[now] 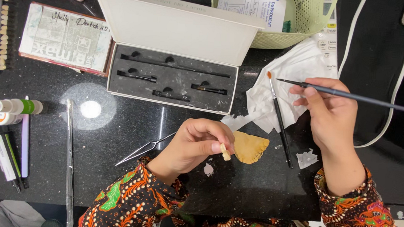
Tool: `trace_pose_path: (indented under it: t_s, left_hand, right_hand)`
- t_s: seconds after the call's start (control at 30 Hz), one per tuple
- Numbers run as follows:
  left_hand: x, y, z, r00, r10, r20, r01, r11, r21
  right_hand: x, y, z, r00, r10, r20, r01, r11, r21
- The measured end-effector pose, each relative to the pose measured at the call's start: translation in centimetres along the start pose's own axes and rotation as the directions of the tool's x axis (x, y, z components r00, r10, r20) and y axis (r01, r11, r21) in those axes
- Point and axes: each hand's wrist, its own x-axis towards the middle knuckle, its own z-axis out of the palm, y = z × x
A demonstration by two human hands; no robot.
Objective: The person holds a small tooth-shaped object and repeatedly applies a light-colored substance with a fine brush. They dip the brush into a small pile of material on the table and carefully coat the object's surface, occasionally wiping the brush on a tissue. The object is rotated in hand to access different sides.
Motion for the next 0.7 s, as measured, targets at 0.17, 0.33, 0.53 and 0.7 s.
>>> trace_pose_path:
  t_s: [0.17,0.33,0.53,0.7]
  left_hand:
    - [0.0,0.4,0.0,1.000,0.024,-0.003,-0.024,1.000,-0.008]
    - [0.0,0.4,-0.1,1.000,0.019,-0.013,-0.019,1.000,-0.020]
    - [-0.1,0.4,0.0,1.000,0.016,-0.020,-0.016,1.000,-0.013]
    - [-0.2,0.5,0.0,1.000,0.014,-0.027,-0.015,1.000,-0.025]
  right_hand:
    - [-0.6,-0.9,0.4,1.000,-0.020,0.004,0.020,0.998,-0.061]
    - [-2.2,-2.1,0.3,0.998,0.049,0.037,-0.051,0.997,0.059]
    - [-2.5,-0.8,0.8,0.992,0.016,0.123,0.023,0.948,-0.317]
    - [-2.8,-0.2,0.8,0.992,-0.074,0.103,0.097,0.966,-0.238]
